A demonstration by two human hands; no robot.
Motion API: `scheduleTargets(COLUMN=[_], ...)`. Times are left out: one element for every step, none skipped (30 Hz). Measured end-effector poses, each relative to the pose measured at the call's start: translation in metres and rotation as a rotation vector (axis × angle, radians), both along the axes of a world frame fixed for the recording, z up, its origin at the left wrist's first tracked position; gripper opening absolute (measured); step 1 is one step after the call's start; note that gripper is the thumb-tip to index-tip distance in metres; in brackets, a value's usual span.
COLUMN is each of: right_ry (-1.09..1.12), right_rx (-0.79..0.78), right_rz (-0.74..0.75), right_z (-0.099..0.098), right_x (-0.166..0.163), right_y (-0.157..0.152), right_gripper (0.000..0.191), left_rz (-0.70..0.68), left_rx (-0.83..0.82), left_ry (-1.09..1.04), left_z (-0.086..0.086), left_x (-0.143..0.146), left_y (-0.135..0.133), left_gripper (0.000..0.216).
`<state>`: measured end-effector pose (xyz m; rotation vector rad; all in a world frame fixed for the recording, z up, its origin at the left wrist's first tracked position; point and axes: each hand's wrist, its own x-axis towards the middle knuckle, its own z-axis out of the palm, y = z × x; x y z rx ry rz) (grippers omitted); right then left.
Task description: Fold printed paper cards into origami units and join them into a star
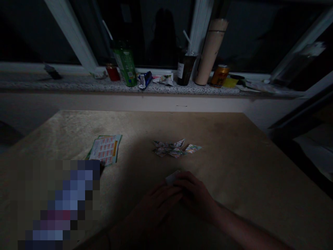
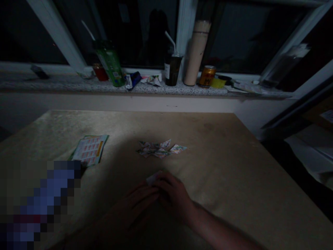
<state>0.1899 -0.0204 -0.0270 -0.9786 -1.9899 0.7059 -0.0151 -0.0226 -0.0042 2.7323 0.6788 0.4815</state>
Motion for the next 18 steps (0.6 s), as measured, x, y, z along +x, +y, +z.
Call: scheduleTargets(right_ry=[0.009,0.013,0.014,0.01,0.005,0.002,-0.002,-0.008,-0.023,-0.043,-0.063,-0.082,-0.099,-0.107,-0.11,-0.108,-0.104,-0.102], right_rx=[0.006,0.01,0.013,0.014,0.013,0.012,0.012,0.014,0.016,0.02,0.027,0.035,0.04,0.045,0.051,0.058,0.065,0.068], right_rz=[0.005,0.009,0.012,0.018,0.025,0.033,0.041,0.048,0.051,0.05,0.045,0.04,0.034,0.034,0.042,0.057,0.071,0.082], right_z=[0.0005,0.0008,0.0009,0.0009,0.0007,0.0004,0.0,-0.0004,-0.0009,-0.0013,-0.0016,-0.0019,-0.0021,-0.0021,-0.0019,-0.0016,-0.0011,-0.0005], right_x=[0.0002,0.0004,0.0007,0.0011,0.0016,0.002,0.0025,0.0029,0.0034,0.0039,0.0045,0.0051,0.0058,0.0065,0.0073,0.0082,0.009,0.0098], right_y=[-0.0001,-0.0002,-0.0003,-0.0004,-0.0006,-0.0008,-0.001,-0.0012,-0.0014,-0.0016,-0.0017,-0.0018,-0.0018,-0.0016,-0.0014,-0.0012,-0.0008,-0.0003], right_gripper=[0.035,0.035,0.035,0.035,0.035,0.034,0.034,0.034,0.033,0.032,0.03,0.028,0.026,0.025,0.024,0.024,0.025,0.027], left_rz=[-0.009,-0.012,-0.016,-0.019,-0.019,-0.02,-0.023,-0.028,-0.032,-0.027,-0.017,0.0,0.023,0.051,0.081,0.106,0.125,0.141], left_rx=[0.0,0.001,0.006,0.012,0.018,0.023,0.026,0.025,0.023,0.018,0.014,0.007,-0.001,-0.009,-0.017,-0.023,-0.027,-0.031], left_ry=[0.011,0.022,0.026,0.029,0.029,0.026,0.022,0.017,0.012,0.006,-0.004,-0.016,-0.028,-0.041,-0.052,-0.059,-0.061,-0.058], left_z=[-0.0002,-0.0005,-0.0008,-0.001,-0.0011,-0.001,-0.0008,-0.0005,-0.0002,0.0,0.0,-0.0001,-0.0004,-0.0009,-0.0014,-0.0019,-0.0024,-0.0027], left_x=[0.0002,0.0005,0.0007,0.0008,0.001,0.001,0.001,0.0008,0.0004,0.0,-0.0007,-0.0014,-0.0022,-0.0028,-0.0034,-0.0037,-0.0038,-0.0037], left_y=[0.0002,0.0005,0.0008,0.001,0.0011,0.0012,0.0011,0.001,0.0007,0.0003,-0.0001,-0.0006,-0.0011,-0.0015,-0.0017,-0.0016,-0.0013,-0.0009], left_gripper=[0.051,0.051,0.05,0.05,0.05,0.05,0.05,0.05,0.05,0.049,0.047,0.045,0.044,0.042,0.041,0.04,0.039,0.038])
